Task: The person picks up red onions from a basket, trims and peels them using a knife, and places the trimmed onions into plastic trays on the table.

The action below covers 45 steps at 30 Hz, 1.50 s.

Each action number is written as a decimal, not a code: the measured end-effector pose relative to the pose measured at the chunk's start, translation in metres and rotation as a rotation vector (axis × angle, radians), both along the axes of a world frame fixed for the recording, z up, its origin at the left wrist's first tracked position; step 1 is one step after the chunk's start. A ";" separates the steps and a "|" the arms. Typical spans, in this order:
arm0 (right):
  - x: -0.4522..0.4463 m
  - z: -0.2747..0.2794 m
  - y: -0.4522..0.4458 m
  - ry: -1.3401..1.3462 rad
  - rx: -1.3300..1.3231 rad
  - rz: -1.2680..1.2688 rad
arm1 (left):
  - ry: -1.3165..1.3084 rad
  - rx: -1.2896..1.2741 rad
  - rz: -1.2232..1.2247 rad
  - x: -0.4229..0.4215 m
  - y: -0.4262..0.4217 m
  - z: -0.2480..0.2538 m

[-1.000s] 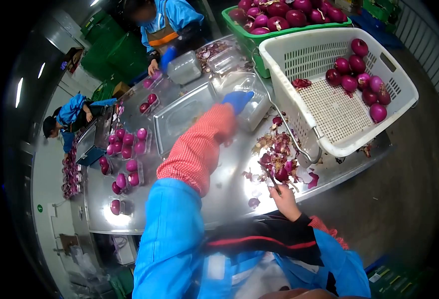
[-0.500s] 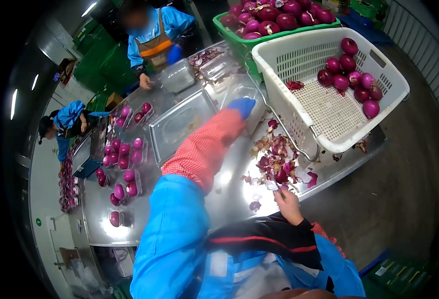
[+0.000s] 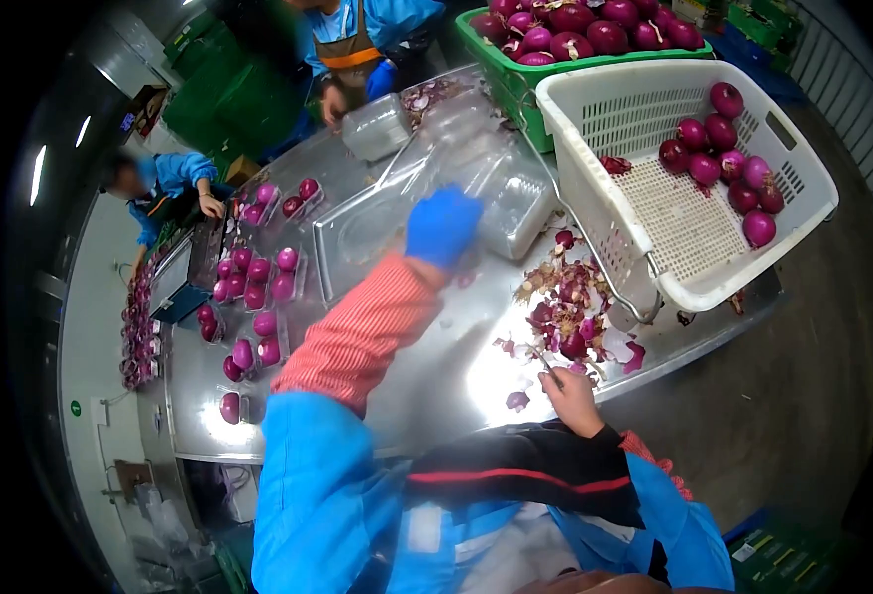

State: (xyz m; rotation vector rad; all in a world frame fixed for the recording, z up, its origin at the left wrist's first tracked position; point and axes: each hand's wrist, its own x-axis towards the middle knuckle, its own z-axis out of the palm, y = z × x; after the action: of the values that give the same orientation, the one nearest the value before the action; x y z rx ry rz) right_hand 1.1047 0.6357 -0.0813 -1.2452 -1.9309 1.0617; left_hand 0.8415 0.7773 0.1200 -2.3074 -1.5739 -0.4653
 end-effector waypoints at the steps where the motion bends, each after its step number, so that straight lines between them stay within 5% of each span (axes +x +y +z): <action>1: 0.001 0.001 0.001 -0.006 0.032 0.012 | -0.139 0.047 -0.122 -0.010 -0.021 -0.004; 5: 0.000 -0.008 -0.003 0.055 -0.087 -0.085 | -0.117 0.029 -0.007 -0.024 -0.117 -0.070; 7: 0.000 0.014 -0.001 0.103 -0.220 -0.073 | -0.066 -0.303 0.103 -0.025 -0.161 -0.104; 8: -0.003 0.027 0.000 0.160 -0.279 -0.066 | -0.005 -0.479 0.062 0.005 -0.170 -0.055; 10: -0.009 0.039 0.005 0.252 -0.366 0.015 | 0.026 -0.760 0.203 0.011 -0.183 -0.078; 11: -0.009 0.042 0.007 0.284 -0.393 0.082 | -0.018 -0.750 0.199 0.011 -0.190 -0.085; 12: -0.010 0.030 0.011 0.139 -0.076 0.221 | -0.061 -0.739 0.181 0.007 -0.197 -0.096; 14: -0.006 0.006 0.005 0.135 -0.200 0.338 | -0.087 -0.773 0.235 0.016 -0.182 -0.085; 16: 0.001 0.028 0.013 -0.078 -0.223 0.352 | -0.394 -0.334 0.103 -0.022 -0.169 -0.128; 18: 0.011 0.029 0.025 -0.217 -0.204 0.327 | -0.440 -0.136 0.049 -0.012 -0.124 -0.088; 22: 0.039 0.009 0.045 0.148 -0.037 0.140 | -0.540 -0.024 -0.201 0.055 -0.021 0.006; 26: 0.090 0.028 0.067 0.079 -0.277 0.351 | -0.409 -0.050 -0.548 0.163 0.093 0.062; 27: 0.104 0.031 0.070 0.123 0.011 0.419 | -0.440 -0.127 -0.637 0.195 0.121 0.067; 29: 0.121 0.042 0.073 0.114 -0.388 0.384 | -0.484 -0.255 -0.695 0.257 0.181 0.047; 31: 0.139 0.046 0.079 0.280 -0.099 0.441 | -0.424 -0.353 -0.647 0.312 0.242 0.012; 33: 0.154 0.039 0.081 -0.042 -0.409 0.361 | -0.426 -0.483 -0.614 0.365 0.303 -0.043; 35: 0.171 0.061 0.085 0.003 -0.111 0.353 | -0.453 -0.576 -0.576 0.411 0.337 -0.077; 37: 0.172 0.029 0.077 -0.045 -0.089 0.256 | -0.504 -0.660 -0.486 0.448 0.348 -0.087; 39: 0.183 0.027 0.085 -0.119 -0.365 0.336 | -0.507 -0.675 -0.483 0.477 0.353 -0.089; 45: 0.200 0.004 0.094 0.223 -0.291 0.340 | -0.440 -0.483 -0.465 0.534 0.398 -0.151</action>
State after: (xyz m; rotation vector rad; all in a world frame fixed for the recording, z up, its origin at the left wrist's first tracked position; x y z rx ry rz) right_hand 1.3044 0.7298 -0.0776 -0.9086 -1.9009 1.6306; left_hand 1.3754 1.1749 -0.0307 -3.1396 -1.4295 -0.8252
